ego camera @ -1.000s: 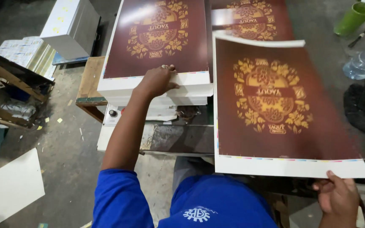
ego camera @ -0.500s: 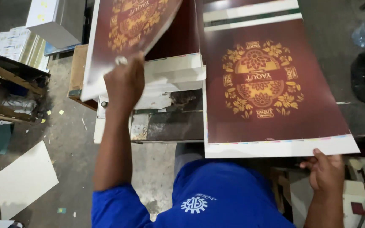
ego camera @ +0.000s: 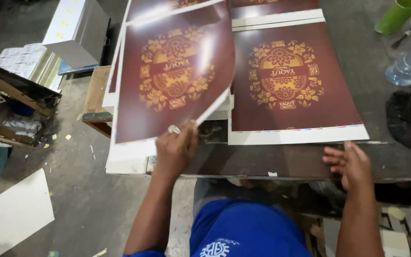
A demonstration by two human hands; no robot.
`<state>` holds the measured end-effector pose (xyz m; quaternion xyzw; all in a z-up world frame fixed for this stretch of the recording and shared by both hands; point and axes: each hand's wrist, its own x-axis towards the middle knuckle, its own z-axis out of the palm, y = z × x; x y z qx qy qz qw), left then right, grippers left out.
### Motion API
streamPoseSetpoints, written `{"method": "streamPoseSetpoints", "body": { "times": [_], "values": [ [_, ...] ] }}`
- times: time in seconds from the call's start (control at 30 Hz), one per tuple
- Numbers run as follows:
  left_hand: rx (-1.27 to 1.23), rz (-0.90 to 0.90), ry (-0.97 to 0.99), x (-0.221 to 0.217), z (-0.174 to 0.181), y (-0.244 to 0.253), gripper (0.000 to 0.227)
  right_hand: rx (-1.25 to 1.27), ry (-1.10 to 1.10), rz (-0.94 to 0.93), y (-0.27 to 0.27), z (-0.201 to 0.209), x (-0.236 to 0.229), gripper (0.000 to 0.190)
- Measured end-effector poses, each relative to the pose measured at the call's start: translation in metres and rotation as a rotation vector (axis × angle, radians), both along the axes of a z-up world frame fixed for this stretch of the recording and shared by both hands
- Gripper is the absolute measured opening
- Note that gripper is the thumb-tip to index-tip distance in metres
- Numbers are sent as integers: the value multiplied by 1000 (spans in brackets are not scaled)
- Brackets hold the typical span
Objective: The person repeatedly picks up large, maroon-colored printed sheets with gold designs from a pile on a table and places them onto a stack. The camera is extremely shaky throughout the process, making the view unstable.
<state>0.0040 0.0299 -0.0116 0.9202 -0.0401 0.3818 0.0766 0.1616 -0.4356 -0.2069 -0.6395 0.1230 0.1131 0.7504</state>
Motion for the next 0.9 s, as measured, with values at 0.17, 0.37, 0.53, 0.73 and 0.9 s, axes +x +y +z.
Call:
{"method": "streamPoseSetpoints", "body": {
  "times": [0.17, 0.37, 0.53, 0.73, 0.9],
  "values": [
    [-18, -357, -38, -5, -22, -55, 20, -89, -48, 149, 59, 16, -58, 50],
    [201, -477, 211, -13, -37, -104, 28, 188, -178, 480, 141, 51, -111, 46],
    [112, -630, 291, 8, -11, -72, 33, 369, -229, 172, 118, 20, -83, 29],
    [204, -201, 336, 92, -30, 23, 22, 292, -149, -81, 42, -2, -66, 28],
    [429, 39, 140, 141, -37, 87, 89, 269, -294, -217, -25, -30, -86, 18]
  ]
}}
